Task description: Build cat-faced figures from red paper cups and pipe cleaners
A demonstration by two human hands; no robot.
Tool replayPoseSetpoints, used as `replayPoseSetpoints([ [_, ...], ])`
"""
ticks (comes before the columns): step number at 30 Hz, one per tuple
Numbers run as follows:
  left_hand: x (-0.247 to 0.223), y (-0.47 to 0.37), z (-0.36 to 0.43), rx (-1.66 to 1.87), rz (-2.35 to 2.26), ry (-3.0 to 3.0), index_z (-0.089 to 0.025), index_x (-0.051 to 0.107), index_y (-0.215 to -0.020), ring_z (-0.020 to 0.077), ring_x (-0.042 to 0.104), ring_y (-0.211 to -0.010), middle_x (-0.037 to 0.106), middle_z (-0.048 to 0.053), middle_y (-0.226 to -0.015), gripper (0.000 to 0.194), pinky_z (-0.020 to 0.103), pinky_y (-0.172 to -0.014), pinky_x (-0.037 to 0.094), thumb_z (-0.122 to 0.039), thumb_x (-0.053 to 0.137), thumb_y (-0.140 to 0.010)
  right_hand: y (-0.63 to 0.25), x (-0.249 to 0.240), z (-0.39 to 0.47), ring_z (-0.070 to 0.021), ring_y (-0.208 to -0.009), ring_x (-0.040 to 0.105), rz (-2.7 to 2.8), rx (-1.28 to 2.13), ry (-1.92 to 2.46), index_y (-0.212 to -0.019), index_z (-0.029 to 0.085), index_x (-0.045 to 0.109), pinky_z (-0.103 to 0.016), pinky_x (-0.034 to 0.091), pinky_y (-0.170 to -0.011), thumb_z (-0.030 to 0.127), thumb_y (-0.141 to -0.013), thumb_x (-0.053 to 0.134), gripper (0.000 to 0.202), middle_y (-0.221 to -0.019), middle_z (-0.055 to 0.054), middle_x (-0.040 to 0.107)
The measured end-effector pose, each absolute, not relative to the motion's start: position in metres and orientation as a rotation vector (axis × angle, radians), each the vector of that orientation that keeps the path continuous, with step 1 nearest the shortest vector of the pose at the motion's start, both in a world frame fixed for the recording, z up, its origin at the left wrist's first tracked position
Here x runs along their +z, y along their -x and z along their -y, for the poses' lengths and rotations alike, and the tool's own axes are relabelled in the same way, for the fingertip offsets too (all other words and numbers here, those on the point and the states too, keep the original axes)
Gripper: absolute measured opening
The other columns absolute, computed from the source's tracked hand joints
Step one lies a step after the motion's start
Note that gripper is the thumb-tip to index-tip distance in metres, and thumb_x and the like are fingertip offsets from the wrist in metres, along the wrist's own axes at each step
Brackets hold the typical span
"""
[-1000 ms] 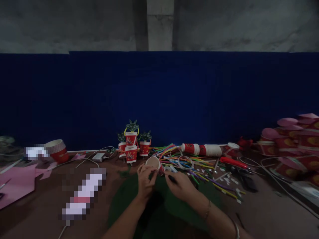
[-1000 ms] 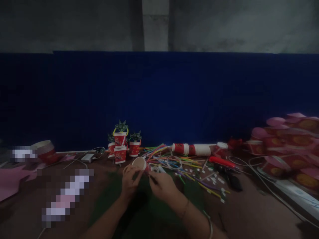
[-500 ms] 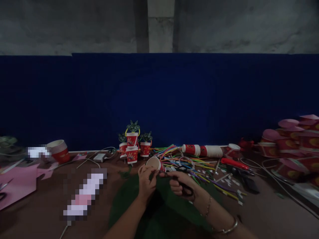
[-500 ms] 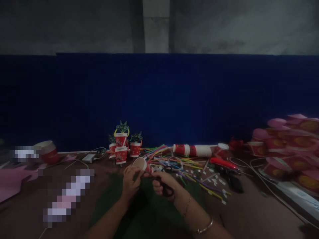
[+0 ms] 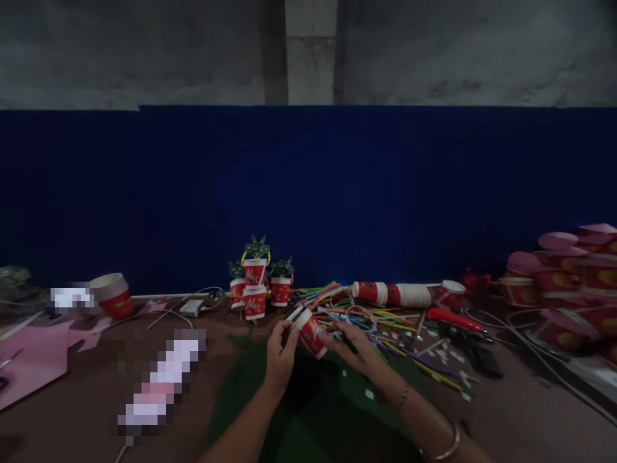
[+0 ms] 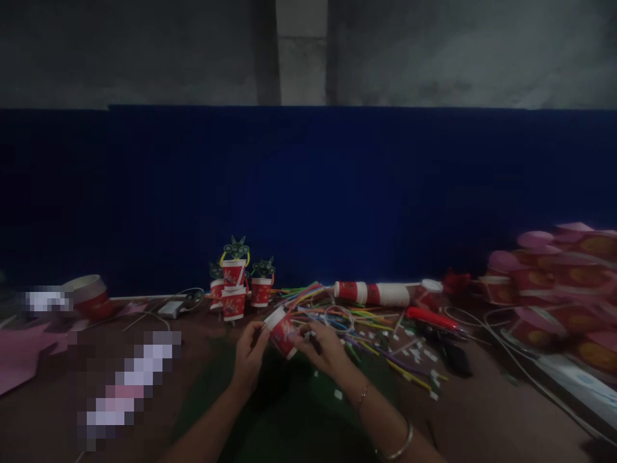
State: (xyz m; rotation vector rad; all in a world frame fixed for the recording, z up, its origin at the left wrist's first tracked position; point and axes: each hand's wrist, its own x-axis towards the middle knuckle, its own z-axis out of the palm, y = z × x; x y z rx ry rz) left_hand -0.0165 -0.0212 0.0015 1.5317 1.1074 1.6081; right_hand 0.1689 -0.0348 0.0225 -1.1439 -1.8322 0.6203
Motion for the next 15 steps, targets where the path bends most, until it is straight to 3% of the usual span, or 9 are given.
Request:
replayPoseSetpoints([
  [4,0.002,0.013,0.023,1.562,-1.029,-1.435,-0.017,0.058,-0.084,0.0154,0.056,-0.072,0.059,0.001,-0.077,0.025,0.024,-0.067,0.045,-0.04,0.057,-0.077,-0.164,0.013,0.035,-0.0115,-0.051,0.051,1.956,0.833,1.138,-0.074,0.017,0.06,-0.021,0.037,-0.047,0.045,-0.08,0.051,0.029,-0.061,0.001,0.056],
  [9,-0.005,0.004,0.022,1.502,-0.889,-1.228,-0.021,0.049,-0.116,0.0216,0.053,-0.109,0.055,0.007,-0.121,0.05,0.03,-0.089,0.044,-0.038,0.065,-0.072,-0.152,0.008,0.039,-0.0203,-0.072,0.06,1.9,0.437,1.432,-0.092,0.014,0.055,-0.026,0.041,-0.062,0.036,-0.075,0.058,0.028,-0.08,-0.008,0.065],
  [13,-0.016,0.0,0.017,1.342,-0.86,-1.139,-0.021,0.035,-0.13,0.0248,0.055,-0.109,0.055,0.012,-0.124,0.082,0.036,-0.089,0.046,-0.033,0.075,-0.06,-0.146,0.002,0.042,-0.0211,-0.076,0.063,1.901,0.439,1.633,-0.112,0.015,0.044,-0.025,0.039,-0.062,0.023,-0.071,0.057,0.043,-0.083,-0.008,0.066],
  [15,-0.018,0.002,0.014,1.361,-0.922,-1.145,-0.02,0.036,-0.129,0.0254,0.057,-0.106,0.057,0.013,-0.121,0.087,0.037,-0.087,0.047,-0.031,0.078,-0.054,-0.144,0.003,0.045,-0.0216,-0.082,0.062,1.995,0.5,1.647,-0.117,0.017,0.04,-0.025,0.039,-0.065,0.021,-0.069,0.058,0.051,-0.09,-0.008,0.066],
])
